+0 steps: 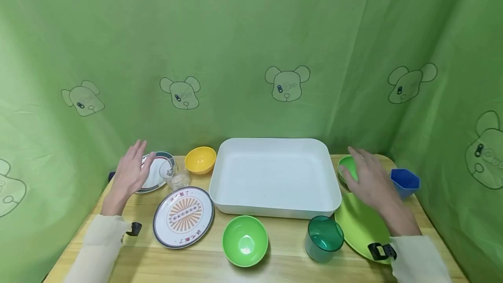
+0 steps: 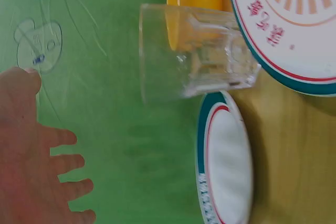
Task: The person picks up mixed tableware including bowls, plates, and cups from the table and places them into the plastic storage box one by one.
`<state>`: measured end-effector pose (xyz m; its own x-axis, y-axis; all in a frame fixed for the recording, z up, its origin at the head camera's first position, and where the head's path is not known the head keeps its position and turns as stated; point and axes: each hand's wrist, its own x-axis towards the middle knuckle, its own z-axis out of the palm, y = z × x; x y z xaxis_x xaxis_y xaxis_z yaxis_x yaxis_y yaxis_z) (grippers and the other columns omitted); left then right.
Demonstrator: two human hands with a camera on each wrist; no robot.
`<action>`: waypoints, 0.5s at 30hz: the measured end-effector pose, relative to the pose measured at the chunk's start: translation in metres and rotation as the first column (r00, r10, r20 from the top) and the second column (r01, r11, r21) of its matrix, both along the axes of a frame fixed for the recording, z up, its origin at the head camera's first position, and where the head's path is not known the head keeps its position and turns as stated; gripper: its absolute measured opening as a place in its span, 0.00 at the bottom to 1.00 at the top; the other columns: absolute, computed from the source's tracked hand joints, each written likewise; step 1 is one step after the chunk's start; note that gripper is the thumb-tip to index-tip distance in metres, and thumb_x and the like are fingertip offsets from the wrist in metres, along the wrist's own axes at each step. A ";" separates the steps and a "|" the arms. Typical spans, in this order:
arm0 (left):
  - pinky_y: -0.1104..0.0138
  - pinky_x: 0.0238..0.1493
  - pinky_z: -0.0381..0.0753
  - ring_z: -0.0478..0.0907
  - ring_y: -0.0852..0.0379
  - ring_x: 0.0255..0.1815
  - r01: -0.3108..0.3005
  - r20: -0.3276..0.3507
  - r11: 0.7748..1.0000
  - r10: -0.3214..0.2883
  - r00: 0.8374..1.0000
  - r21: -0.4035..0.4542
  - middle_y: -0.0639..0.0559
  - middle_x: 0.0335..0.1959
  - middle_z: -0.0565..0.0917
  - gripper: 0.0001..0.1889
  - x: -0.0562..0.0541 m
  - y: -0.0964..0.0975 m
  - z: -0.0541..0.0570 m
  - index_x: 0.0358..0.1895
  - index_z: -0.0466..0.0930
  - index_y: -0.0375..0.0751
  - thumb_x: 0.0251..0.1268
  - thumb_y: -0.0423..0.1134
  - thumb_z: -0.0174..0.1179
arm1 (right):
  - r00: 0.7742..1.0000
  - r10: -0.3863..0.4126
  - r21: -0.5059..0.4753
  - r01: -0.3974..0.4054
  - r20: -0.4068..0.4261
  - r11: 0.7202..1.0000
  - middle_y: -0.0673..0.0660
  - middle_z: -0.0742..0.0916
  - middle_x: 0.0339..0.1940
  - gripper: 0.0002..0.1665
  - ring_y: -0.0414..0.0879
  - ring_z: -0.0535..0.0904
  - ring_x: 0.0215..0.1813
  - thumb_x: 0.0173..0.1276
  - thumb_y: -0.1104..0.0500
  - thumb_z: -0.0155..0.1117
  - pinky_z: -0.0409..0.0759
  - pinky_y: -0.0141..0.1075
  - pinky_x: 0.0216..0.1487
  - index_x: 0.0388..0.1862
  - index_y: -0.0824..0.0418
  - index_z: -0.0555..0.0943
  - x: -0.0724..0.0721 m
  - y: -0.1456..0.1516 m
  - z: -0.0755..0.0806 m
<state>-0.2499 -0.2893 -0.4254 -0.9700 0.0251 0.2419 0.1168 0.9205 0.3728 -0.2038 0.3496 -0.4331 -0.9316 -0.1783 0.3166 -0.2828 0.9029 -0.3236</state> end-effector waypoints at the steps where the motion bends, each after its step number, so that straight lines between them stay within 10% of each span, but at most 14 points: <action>1: 0.34 0.78 0.40 0.42 0.29 0.81 -0.012 -0.003 1.000 0.012 1.000 0.016 0.33 0.83 0.46 0.41 0.001 -0.003 -0.003 0.82 0.48 0.34 0.82 0.64 0.30 | 1.000 0.018 -0.034 -0.018 -0.007 0.999 0.82 0.68 0.69 0.38 0.80 0.63 0.67 0.80 0.50 0.56 0.65 0.78 0.58 0.76 0.75 0.61 0.001 -0.003 -0.002; 15: 0.31 0.74 0.52 0.51 0.28 0.78 -0.235 0.107 0.936 0.214 0.971 0.262 0.28 0.78 0.57 0.39 0.019 -0.035 -0.038 0.80 0.55 0.34 0.83 0.61 0.28 | 0.976 0.109 -0.226 -0.065 0.187 0.972 0.81 0.76 0.62 0.37 0.76 0.80 0.56 0.74 0.59 0.66 0.84 0.63 0.50 0.71 0.80 0.64 0.007 -0.020 -0.026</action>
<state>-0.2306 -0.3241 -0.4629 -0.9584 -0.2515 0.1348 -0.1192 0.7821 0.6117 -0.1969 0.3298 -0.4594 -0.9634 -0.2087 0.1683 -0.2679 0.7792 -0.5667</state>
